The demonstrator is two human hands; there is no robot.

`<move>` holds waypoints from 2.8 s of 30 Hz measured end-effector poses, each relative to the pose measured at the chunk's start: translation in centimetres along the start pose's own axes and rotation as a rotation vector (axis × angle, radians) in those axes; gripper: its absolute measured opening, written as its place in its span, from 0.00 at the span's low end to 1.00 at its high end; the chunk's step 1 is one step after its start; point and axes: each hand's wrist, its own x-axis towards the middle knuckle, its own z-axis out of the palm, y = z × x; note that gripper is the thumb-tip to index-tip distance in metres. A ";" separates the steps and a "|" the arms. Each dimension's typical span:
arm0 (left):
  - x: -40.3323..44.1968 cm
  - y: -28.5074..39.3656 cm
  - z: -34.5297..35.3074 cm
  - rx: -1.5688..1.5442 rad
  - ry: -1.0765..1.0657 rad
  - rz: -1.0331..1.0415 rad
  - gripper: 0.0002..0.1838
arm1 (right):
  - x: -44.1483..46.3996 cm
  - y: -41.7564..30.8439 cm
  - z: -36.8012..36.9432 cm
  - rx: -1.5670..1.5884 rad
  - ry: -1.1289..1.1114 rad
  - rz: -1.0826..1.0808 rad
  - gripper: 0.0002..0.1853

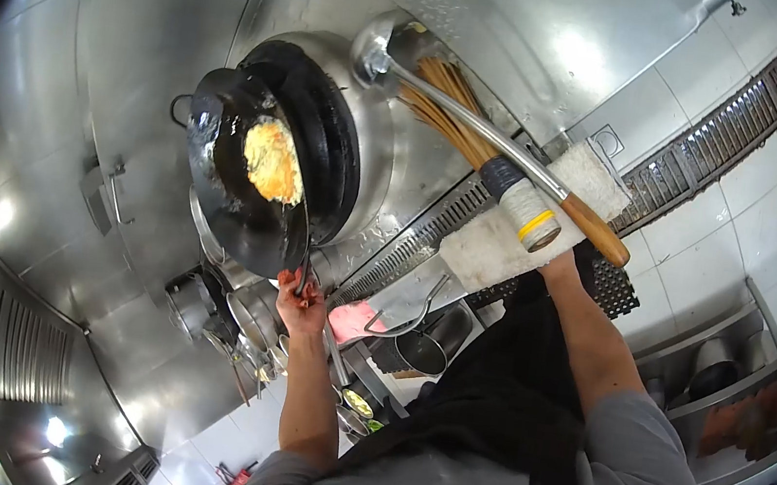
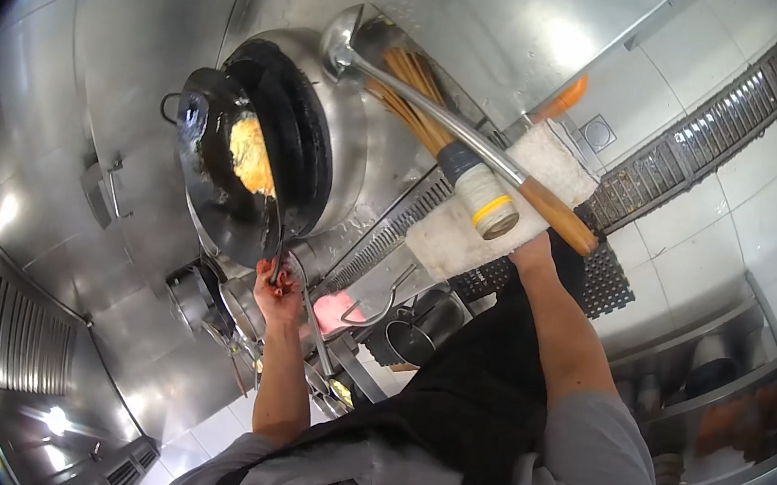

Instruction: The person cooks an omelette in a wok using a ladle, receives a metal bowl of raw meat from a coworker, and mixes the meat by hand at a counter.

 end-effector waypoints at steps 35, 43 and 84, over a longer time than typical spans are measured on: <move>0.7 0.5 -0.8 0.002 -0.110 -0.022 0.19 | 0.7 0.4 -0.1 0.013 0.124 -0.064 0.18; 0.7 0.4 -0.9 -0.038 -0.112 -0.030 0.21 | 1.0 0.4 -0.1 0.010 0.133 -0.067 0.19; 0.7 0.1 -1.0 0.001 -0.076 0.006 0.23 | 1.2 0.3 -1.0 0.022 0.147 -0.059 0.21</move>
